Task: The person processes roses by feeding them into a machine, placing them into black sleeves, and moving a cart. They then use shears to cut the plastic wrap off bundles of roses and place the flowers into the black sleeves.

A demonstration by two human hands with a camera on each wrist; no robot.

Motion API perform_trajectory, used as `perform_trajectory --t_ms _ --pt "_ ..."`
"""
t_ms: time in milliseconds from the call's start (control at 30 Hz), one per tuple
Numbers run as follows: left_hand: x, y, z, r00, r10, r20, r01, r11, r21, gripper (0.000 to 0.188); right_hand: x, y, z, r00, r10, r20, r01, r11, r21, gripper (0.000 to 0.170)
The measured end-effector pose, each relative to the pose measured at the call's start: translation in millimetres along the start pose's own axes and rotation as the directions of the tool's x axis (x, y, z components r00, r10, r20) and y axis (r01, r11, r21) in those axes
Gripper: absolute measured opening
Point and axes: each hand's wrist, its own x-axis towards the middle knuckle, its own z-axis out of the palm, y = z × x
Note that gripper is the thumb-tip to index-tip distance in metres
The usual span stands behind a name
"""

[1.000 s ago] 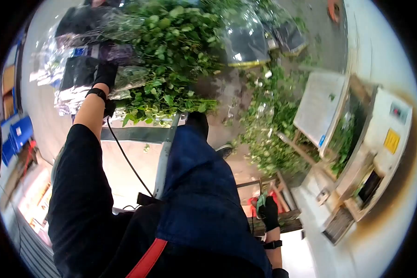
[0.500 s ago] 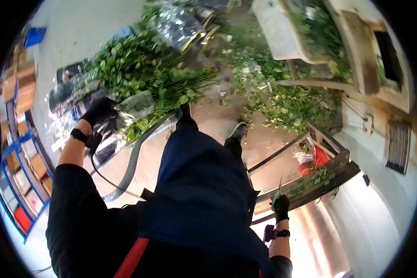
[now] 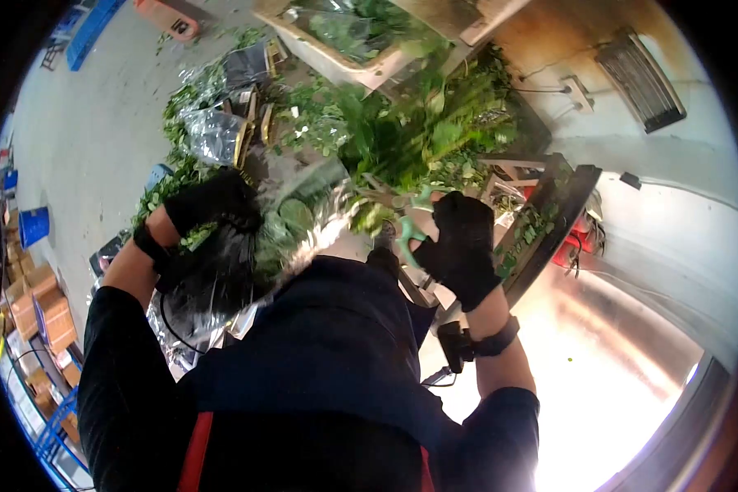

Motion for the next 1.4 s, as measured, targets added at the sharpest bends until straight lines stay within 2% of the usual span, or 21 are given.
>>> perform_trajectory --t_ms 67,133,200,267,333,367,433,467,533,600,667,733,767,800,867,1000,1133,1233,1300,1367,1400 --pt "21.4 -3.1 32.3 0.984 0.163 0.074 -0.157 0.984 -0.083 0.036 -11.8 21.7 -15.9 0.997 -0.065 0.049 0.066 0.998 -0.011 0.048" --pt "37.3 7.3 66.3 0.993 0.025 0.118 -0.006 0.987 -0.161 0.041 -26.6 36.1 -21.2 0.973 -0.191 0.127 0.194 0.981 -0.012 0.048" --pt "57.3 22.4 90.5 0.98 -0.063 0.189 0.095 0.982 -0.163 0.043 -42.3 45.1 -15.6 0.926 -0.147 0.347 0.116 0.987 0.108 0.05" --pt "75.8 43.2 97.5 0.962 -0.113 0.247 0.137 0.987 -0.081 0.044 -58.2 75.8 0.7 0.897 -0.143 0.418 0.104 0.988 0.114 0.051" --pt "77.4 34.8 110.8 0.956 -0.021 0.293 0.119 0.939 -0.323 0.047 -66.2 97.9 9.5 0.952 -0.008 0.307 -0.019 0.996 0.085 0.051" --pt "79.2 25.9 116.7 0.954 0.001 0.299 0.122 0.911 -0.394 0.049 -68.2 104.1 9.0 0.927 0.033 0.374 -0.014 0.999 -0.053 0.052" --pt "79.4 10.9 127.6 0.952 0.021 0.307 0.141 0.858 -0.495 0.055 -71.8 108.0 25.0 0.864 -0.031 0.503 -0.081 0.977 0.199 0.052" --pt "77.6 4.3 131.9 0.935 -0.02 0.354 0.195 0.863 -0.467 0.059 -73.7 106.2 32.4 0.827 -0.079 0.557 -0.125 0.94 0.319 0.053" --pt "74.5 7.0 130.1 0.866 -0.142 0.48 0.33 0.884 -0.332 0.067 -73.8 99.1 40.9 0.8 -0.179 0.573 -0.014 0.948 0.317 0.054" --pt "63.2 27.7 124.2 0.839 -0.185 0.511 0.381 0.871 -0.31 0.068 -67.0 94.6 44.0 0.773 -0.249 0.584 0.063 0.945 0.321 0.054" --pt "42.8 54.5 123.4 0.905 -0.112 0.411 0.317 0.822 -0.473 0.063 -72.0 94.4 59.5 0.804 -0.32 0.501 0.107 0.907 0.408 0.051" --pt "31.1 63.9 111.8 0.873 -0.147 0.464 0.429 0.683 -0.59 0.074 -75.2 78.1 72.0 0.792 -0.343 0.505 0.121 0.899 0.421 0.046" --pt "29.1 56.3 117.6 0.9 -0.112 0.422 0.362 0.732 -0.577 0.075 -72.9 68.5 78.6 0.807 -0.337 0.484 0.011 0.829 0.56 0.042" --pt "25.4 46.9 122.2 0.922 -0.07 0.382 0.291 0.777 -0.559 0.076 -74.1 53.7 83.0 0.771 -0.356 0.528 -0.078 0.77 0.633 0.039" --pt "18.2 23.0 121.4 0.898 -0.077 0.433 0.299 0.829 -0.473 0.075 -69.1 5.2 88.2 0.663 -0.31 0.681 -0.038 0.895 0.444 0.036" --pt "-2.7 -37.0 130.9 0.915 -0.004 0.404 0.201 0.871 -0.449 0.077 -73.2 -26.1 96.3 0.811 -0.302 0.501 0.087 0.909 0.407 0.04" --pt "-23.2 -35.4 117.8 0.92 0.007 0.391 0.17 0.893 -0.418 0.08 -71.4 -57.2 92.7 0.756 -0.109 0.645 0.003 0.987 0.163 0.046" --pt "-22.6 -55.2 122.2 0.914 0.056 0.402 0.143 0.882 -0.449 0.079 -65.3 -89.3 104.5 0.808 -0.175 0.563 0.045 0.971 0.237 0.039" --pt "-23.4 -68.7 129.9 0.908 0.065 0.414 0.164 0.853 -0.495 0.082 -63.7 -89.0 95.3 0.757 -0.218 0.616 0.072 0.965 0.253 0.035" --pt "-19.0 -79.1 151.3 0.94 0.123 0.317 0.034 0.893 -0.448 0.076 -59.5 -90.1 80.2 0.686 -0.185 0.704 0.048 0.977 0.209 0.028" --pt "-13.7 -80.5 160.5 0.944 0.162 0.287 -0.026 0.905 -0.424 0.075 -64.2 -86.4 77.3 0.684 -0.22 0.695 0.107 0.973 0.203 0.028"
